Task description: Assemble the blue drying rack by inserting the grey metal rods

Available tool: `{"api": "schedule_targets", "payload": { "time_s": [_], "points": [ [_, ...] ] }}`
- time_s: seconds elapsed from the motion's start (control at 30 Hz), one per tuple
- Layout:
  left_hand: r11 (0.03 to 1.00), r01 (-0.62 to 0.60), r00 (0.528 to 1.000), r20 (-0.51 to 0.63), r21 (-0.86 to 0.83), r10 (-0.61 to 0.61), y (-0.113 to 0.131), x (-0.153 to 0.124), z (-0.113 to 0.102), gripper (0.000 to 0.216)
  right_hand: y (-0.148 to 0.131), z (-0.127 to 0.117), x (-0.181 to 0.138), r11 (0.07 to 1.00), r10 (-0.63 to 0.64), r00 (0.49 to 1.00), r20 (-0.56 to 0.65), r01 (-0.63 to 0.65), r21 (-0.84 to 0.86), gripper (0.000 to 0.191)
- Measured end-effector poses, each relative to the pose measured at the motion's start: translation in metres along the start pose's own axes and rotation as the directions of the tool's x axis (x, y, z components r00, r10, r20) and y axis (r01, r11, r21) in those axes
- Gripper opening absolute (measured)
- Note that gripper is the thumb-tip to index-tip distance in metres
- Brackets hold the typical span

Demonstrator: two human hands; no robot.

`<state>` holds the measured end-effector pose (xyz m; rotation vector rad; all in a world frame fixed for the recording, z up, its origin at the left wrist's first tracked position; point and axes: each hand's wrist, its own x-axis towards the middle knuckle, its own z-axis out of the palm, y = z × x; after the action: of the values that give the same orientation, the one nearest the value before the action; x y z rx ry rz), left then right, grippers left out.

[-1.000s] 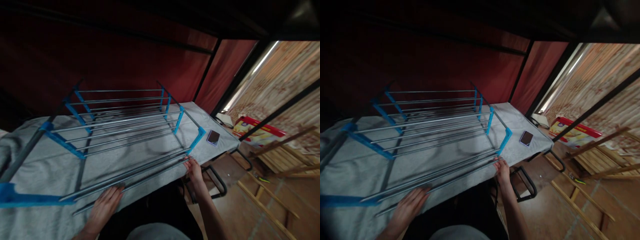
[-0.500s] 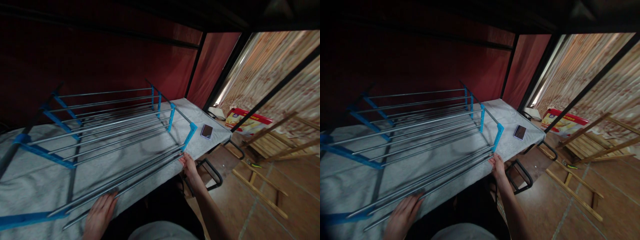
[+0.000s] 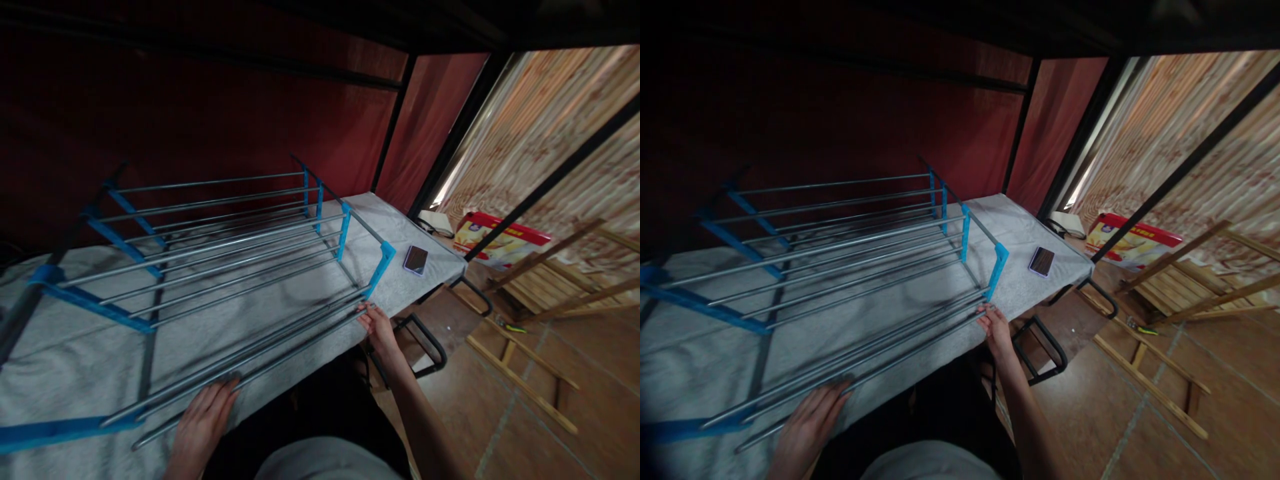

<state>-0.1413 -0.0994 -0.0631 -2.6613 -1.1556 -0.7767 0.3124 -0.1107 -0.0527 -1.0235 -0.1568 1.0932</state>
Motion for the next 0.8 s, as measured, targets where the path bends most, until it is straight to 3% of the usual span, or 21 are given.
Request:
{"api": "schedule_targets", "payload": {
  "time_s": [0.13, 0.3, 0.43, 0.5, 0.6, 0.7, 0.8],
  "points": [
    [0.999, 0.029, 1.000, 0.006, 0.026, -0.029, -0.004, -0.006, -0.010, 0.033, 0.000, -0.002, -0.002, 1.000, -0.013, 0.999, -0.034, 0.013, 0.018, 0.030],
    [0.978, 0.178, 0.984, 0.012, 0.109, -0.180, -0.019, -0.029, -0.034, 0.029, -0.002, -0.006, 0.004, 0.999, -0.040, 0.992, -0.118, 0.044, 0.029, 0.031],
    [0.910, 0.400, 0.916, -0.050, 0.107, -0.397, -0.025, -0.047, -0.047, 0.027, -0.001, -0.009, 0.010, 1.000, -0.019, 0.994, -0.106, 0.019, -0.002, 0.028],
    [0.844, 0.536, 0.842, -0.081, 0.009, -0.534, -0.024, -0.052, -0.050, 0.027, 0.000, -0.009, 0.011, 1.000, -0.007, 0.994, -0.107, 0.005, -0.014, 0.027],
    [0.659, 0.717, 0.662, -0.074, -0.229, -0.746, -0.018, -0.052, -0.054, 0.028, 0.003, -0.010, 0.010, 0.999, 0.016, 0.996, -0.091, -0.020, -0.036, 0.027],
    [0.346, 0.820, 0.418, 0.064, -0.456, -0.906, -0.011, -0.046, -0.058, 0.030, 0.006, -0.011, 0.011, 0.995, 0.017, 0.998, -0.062, -0.022, -0.095, 0.027],
    [0.010, 0.744, 0.220, 0.229, -0.668, -0.948, -0.006, -0.038, -0.061, 0.039, 0.006, -0.015, 0.015, 0.983, 0.020, 0.999, -0.045, -0.028, -0.182, 0.028]
  ]
}}
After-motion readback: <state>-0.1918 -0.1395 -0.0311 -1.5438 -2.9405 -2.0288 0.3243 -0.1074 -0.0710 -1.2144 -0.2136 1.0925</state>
